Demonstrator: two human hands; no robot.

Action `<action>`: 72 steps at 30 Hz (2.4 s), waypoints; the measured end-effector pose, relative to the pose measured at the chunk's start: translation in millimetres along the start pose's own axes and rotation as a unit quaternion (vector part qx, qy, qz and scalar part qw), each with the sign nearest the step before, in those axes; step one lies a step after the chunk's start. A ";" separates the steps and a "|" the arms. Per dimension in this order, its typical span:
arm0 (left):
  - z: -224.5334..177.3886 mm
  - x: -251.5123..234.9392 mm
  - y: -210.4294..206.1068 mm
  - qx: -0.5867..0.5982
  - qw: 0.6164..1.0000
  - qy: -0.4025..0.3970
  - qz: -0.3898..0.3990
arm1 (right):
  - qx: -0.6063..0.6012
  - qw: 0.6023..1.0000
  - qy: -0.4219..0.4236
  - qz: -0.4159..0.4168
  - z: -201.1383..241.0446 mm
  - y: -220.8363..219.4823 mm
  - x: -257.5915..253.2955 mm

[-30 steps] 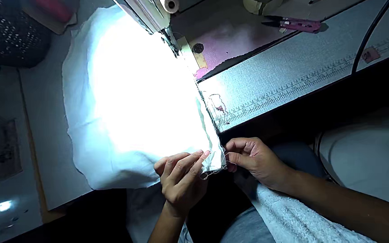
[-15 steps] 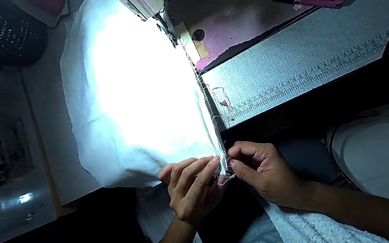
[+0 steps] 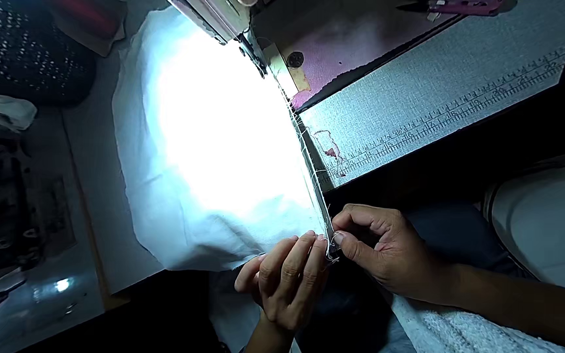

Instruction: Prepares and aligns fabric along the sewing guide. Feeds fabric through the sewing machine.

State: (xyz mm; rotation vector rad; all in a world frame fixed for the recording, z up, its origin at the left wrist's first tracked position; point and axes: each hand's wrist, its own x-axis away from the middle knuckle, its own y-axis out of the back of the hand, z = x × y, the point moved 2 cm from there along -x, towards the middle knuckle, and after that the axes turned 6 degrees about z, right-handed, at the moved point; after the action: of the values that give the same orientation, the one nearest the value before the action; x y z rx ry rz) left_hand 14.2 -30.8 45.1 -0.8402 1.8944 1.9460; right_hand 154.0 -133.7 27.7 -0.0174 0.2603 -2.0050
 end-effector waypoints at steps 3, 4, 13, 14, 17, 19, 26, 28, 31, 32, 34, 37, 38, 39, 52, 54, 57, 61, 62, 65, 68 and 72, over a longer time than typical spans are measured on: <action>-1.4 -2.4 -3.5 0.007 1.000 -0.014 0.004 | 0.000 1.000 0.001 -0.005 -0.8 2.1 1.1; -0.9 -3.2 -4.5 0.017 1.000 -0.013 0.009 | -0.001 1.000 0.002 -0.007 -1.0 3.1 1.2; 19.6 10.8 -17.4 0.064 0.998 0.008 0.011 | -0.034 0.999 -0.007 0.005 -1.7 5.9 -2.9; 21.3 10.7 -13.6 0.080 0.997 0.009 0.017 | -0.048 0.999 -0.013 0.006 -3.3 6.8 -3.4; 28.6 10.1 -5.9 0.119 0.992 0.000 0.035 | -0.111 0.992 -0.060 -0.002 -13.1 9.5 -8.7; 31.7 8.9 -3.2 0.129 0.990 -0.003 0.049 | -0.149 0.983 -0.103 -0.005 -20.2 9.3 -12.4; 35.1 8.8 2.3 0.082 0.993 -0.024 0.088 | -0.093 0.993 -0.066 -0.041 -23.5 4.8 -6.9; 33.4 7.7 5.5 0.039 0.995 -0.037 0.080 | -0.063 0.996 -0.048 -0.042 -22.8 1.6 -3.9; 27.4 8.5 -0.1 0.011 0.996 -0.040 0.075 | -0.053 0.997 -0.046 -0.042 -22.0 -1.9 -4.1; 25.4 8.8 -3.5 0.014 0.996 -0.034 0.076 | -0.053 0.997 -0.044 -0.043 -22.6 -3.3 -4.1; 22.6 7.9 -8.4 0.035 0.997 -0.014 0.071 | -0.053 0.997 -0.043 -0.047 -24.0 -5.2 -4.3; 18.1 6.5 -11.0 0.079 0.995 0.028 0.049 | -0.045 0.997 -0.041 -0.054 -25.5 -4.1 -3.2; 16.1 6.4 -11.7 0.082 0.995 0.035 0.039 | -0.041 0.997 -0.040 -0.056 -25.4 -3.4 -2.8; 13.9 6.7 -12.2 0.077 0.996 0.039 0.030 | -0.040 0.997 -0.041 -0.058 -25.0 -2.8 -2.2; -2.2 7.5 -7.2 0.093 0.995 -0.034 0.027 | -0.036 0.996 -0.060 -0.063 -26.5 -0.2 -0.7; 0.1 6.2 -11.7 0.099 0.993 -0.033 0.056 | -0.035 0.995 -0.061 -0.064 -28.6 0.9 -0.1; 5.6 5.5 -19.6 0.125 0.990 -0.014 0.058 | -0.030 0.996 -0.056 -0.064 -29.0 1.0 -0.3; 5.1 5.6 -23.3 0.188 0.982 0.023 0.015 | -0.040 0.995 -0.059 -0.066 -29.4 1.4 -0.4; 4.8 5.9 -23.3 0.208 0.978 0.029 0.007 | -0.043 0.995 -0.059 -0.065 -29.6 1.6 -0.4; 2.1 7.4 -22.7 0.220 0.975 0.042 0.003 | -0.048 0.995 -0.058 -0.066 -29.9 1.8 0.4; -0.3 10.1 -23.5 0.177 0.983 0.046 0.004 | -0.050 0.995 -0.057 -0.061 -30.2 1.2 0.7; -3.9 10.6 -21.9 0.130 0.991 0.040 0.005 | -0.050 0.995 -0.053 -0.064 -30.0 1.5 1.1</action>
State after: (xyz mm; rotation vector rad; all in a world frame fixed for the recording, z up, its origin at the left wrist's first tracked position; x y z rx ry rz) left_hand 19.5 -34.7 21.3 -0.8429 2.1436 1.6425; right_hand 151.1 -130.0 -1.9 -0.2082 0.2974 -2.1093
